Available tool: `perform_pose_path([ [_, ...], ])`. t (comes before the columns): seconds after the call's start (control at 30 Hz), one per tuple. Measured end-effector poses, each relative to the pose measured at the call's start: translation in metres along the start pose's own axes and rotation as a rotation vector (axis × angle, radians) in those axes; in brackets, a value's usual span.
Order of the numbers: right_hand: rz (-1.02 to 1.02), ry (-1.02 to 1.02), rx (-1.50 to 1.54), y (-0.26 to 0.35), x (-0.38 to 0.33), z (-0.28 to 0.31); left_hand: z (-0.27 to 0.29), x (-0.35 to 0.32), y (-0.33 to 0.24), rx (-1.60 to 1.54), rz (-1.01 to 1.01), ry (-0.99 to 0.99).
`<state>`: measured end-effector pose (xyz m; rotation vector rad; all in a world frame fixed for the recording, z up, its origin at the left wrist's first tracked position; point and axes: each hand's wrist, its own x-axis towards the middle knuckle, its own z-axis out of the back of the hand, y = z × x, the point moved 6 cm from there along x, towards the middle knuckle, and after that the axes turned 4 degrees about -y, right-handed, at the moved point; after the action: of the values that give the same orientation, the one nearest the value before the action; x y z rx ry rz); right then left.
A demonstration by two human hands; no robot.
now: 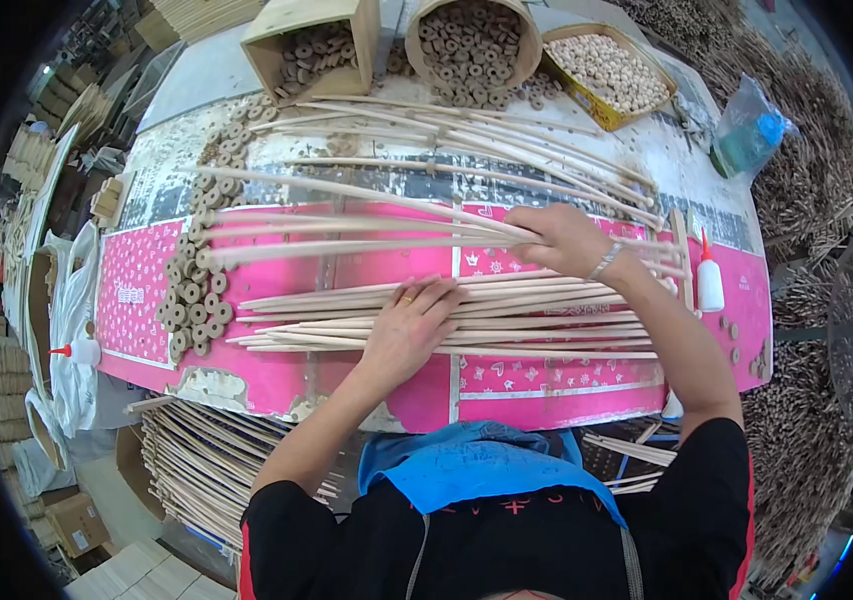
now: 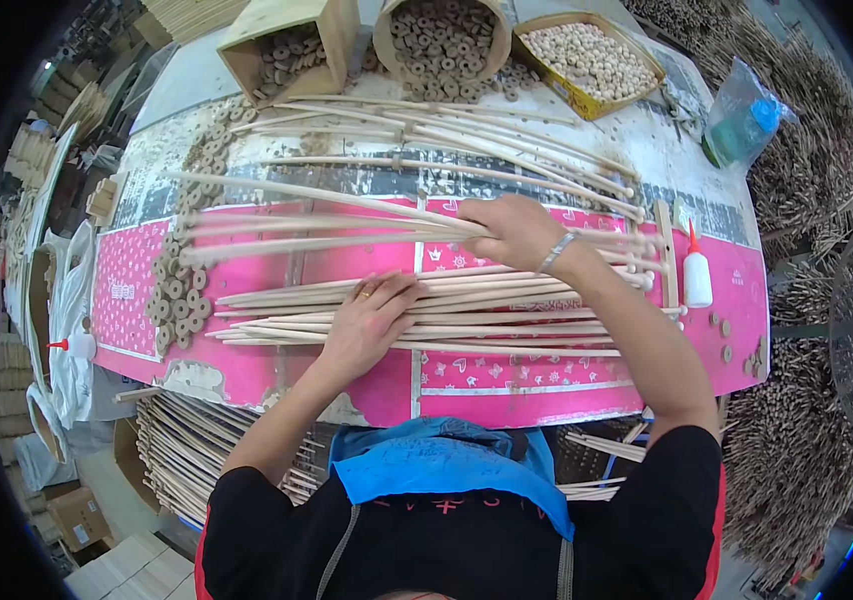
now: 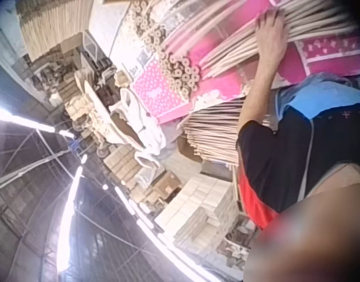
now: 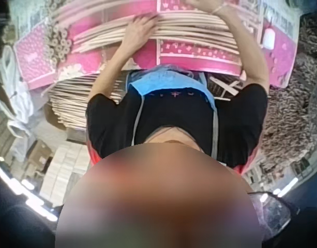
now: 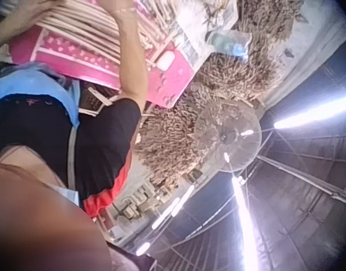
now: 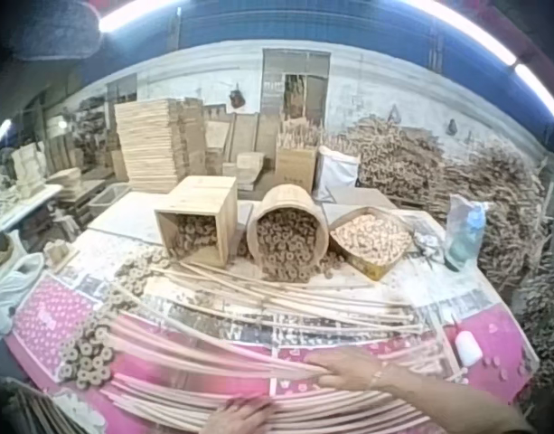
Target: Assembling small wooden rings onto long wooden poles at a workbench.
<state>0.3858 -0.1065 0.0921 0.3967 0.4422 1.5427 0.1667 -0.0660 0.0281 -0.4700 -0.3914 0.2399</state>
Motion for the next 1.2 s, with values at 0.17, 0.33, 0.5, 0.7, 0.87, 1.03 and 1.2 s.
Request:
perform_pose_path([
  [0.17,-0.395,-0.173,0.545,0.015,-0.076,0.073,0.012,0.026,0.033,-0.155,0.144,0.024],
  [0.33,-0.772,-0.517,0.595,-0.015,-0.192,0.085,0.034,0.166,0.108,-0.295,0.206,-0.208],
  [0.5,-0.898,-0.706,0.799,-0.024,-0.265,0.023,-0.002,0.296,0.167,-0.119,0.066,-0.281],
  [0.7,-0.982,-0.750,0.903,-0.026,-0.276,-0.006,-0.051,0.330,0.185,0.159,0.155,-0.075],
  [0.87,-0.977,-0.739,0.995,-0.038,-0.278,-0.024,-0.041,0.345,0.194,0.144,0.064,-0.091],
  [1.03,-1.012,-0.714,1.003,-0.041,-0.273,-0.038,-0.041,0.339,0.195,0.087,-0.086,-0.083],
  [1.2,-1.011,-0.703,1.028,-0.041,-0.271,-0.041,-0.036,0.337,0.184,0.146,-0.078,-0.010],
])
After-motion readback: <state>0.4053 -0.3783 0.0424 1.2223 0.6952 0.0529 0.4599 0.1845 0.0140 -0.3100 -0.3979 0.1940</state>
